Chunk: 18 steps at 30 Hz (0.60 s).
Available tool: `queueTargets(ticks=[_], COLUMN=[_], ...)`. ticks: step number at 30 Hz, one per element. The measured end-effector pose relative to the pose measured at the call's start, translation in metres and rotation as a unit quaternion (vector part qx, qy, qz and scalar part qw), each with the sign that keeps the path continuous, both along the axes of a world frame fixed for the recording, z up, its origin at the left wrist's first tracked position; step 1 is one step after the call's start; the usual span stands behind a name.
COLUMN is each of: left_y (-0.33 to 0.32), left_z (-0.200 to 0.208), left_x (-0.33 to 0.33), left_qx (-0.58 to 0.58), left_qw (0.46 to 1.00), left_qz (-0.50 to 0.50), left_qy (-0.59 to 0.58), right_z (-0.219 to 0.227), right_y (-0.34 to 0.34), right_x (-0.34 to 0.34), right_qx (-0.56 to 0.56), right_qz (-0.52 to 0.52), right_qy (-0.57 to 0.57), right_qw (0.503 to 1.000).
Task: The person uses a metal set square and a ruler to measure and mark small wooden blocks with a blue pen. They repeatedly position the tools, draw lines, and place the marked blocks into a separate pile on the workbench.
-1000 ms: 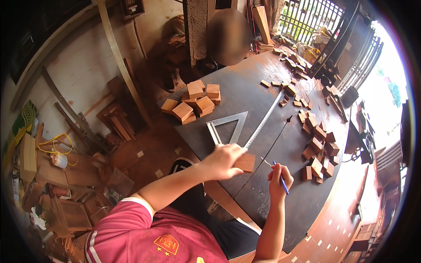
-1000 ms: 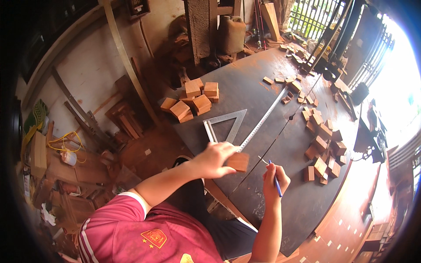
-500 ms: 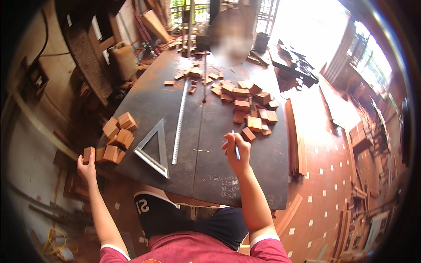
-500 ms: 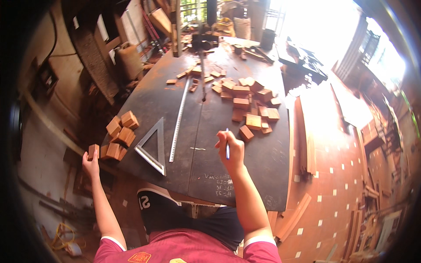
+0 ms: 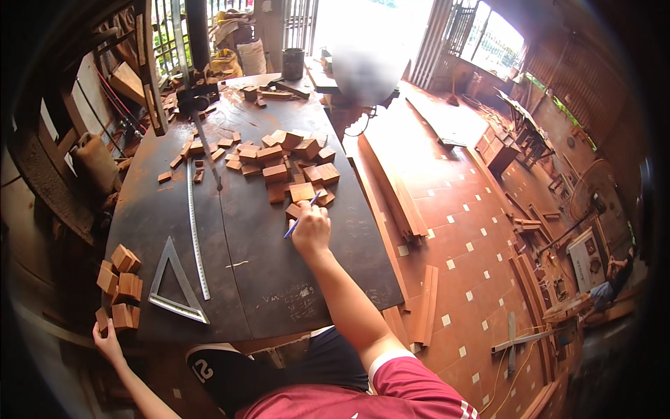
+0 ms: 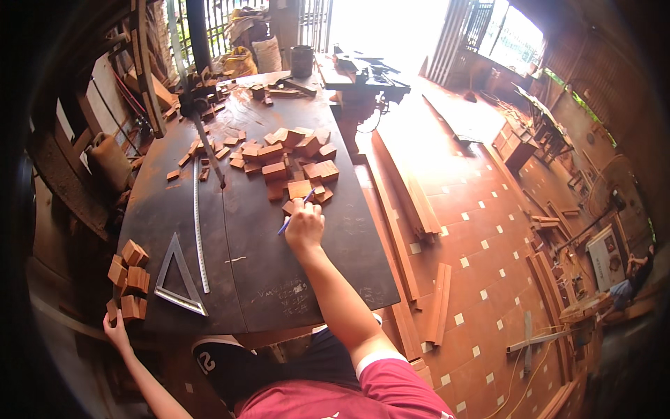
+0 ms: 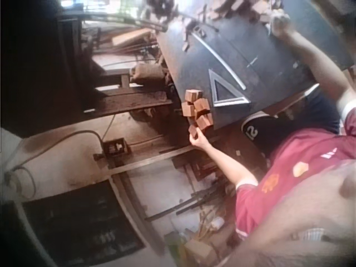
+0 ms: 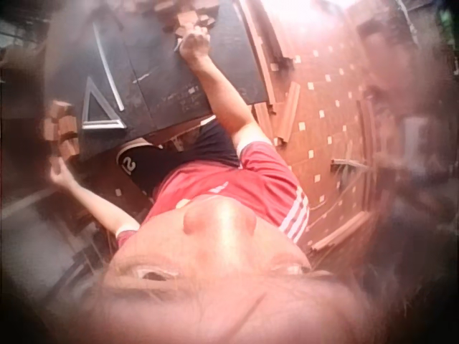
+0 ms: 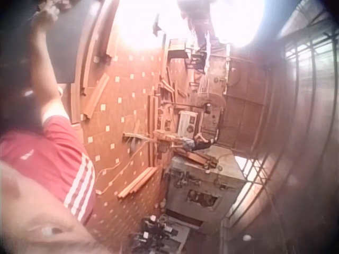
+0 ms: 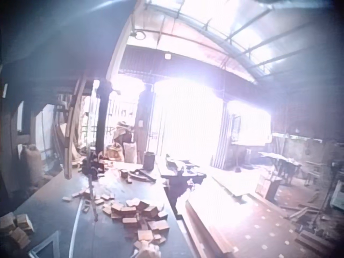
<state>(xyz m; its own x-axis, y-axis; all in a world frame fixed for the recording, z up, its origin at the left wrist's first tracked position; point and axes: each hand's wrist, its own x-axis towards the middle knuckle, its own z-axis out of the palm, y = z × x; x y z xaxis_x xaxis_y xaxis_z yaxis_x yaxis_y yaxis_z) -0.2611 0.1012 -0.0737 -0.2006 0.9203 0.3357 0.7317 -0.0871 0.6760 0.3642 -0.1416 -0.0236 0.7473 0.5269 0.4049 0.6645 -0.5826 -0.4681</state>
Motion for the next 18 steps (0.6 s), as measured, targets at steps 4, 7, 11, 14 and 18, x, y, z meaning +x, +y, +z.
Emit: queueTargets(ticks=[4,7,11,14,18], left_y=[0.005,-0.001,-0.02,-0.044,-0.106], left_z=[-0.003,-0.002,0.001,0.006,0.025], left_x=[0.003,0.001,0.017,0.02,0.057], left_qx=[0.007,0.02,0.049,0.064,0.109], left_qw=[0.999,1.0,0.995,0.994,0.992], left_qz=[-0.033,-0.002,0.081,0.067,0.058], left_qy=[0.004,0.016,0.032,-0.06,-0.009], right_z=[0.001,0.012,0.016,0.01,0.009], right_y=[-0.003,-0.001,-0.001,-0.002,-0.002], right_x=[0.005,-0.005,-0.005,0.001,0.006], right_qx=[0.031,0.043,0.114,0.138,0.132], right_qz=[0.072,0.131,0.12,0.089,0.06], right_qy=[0.024,0.141,0.126,0.108,0.108], right_qw=[0.997,0.98,0.978,0.98,0.984])
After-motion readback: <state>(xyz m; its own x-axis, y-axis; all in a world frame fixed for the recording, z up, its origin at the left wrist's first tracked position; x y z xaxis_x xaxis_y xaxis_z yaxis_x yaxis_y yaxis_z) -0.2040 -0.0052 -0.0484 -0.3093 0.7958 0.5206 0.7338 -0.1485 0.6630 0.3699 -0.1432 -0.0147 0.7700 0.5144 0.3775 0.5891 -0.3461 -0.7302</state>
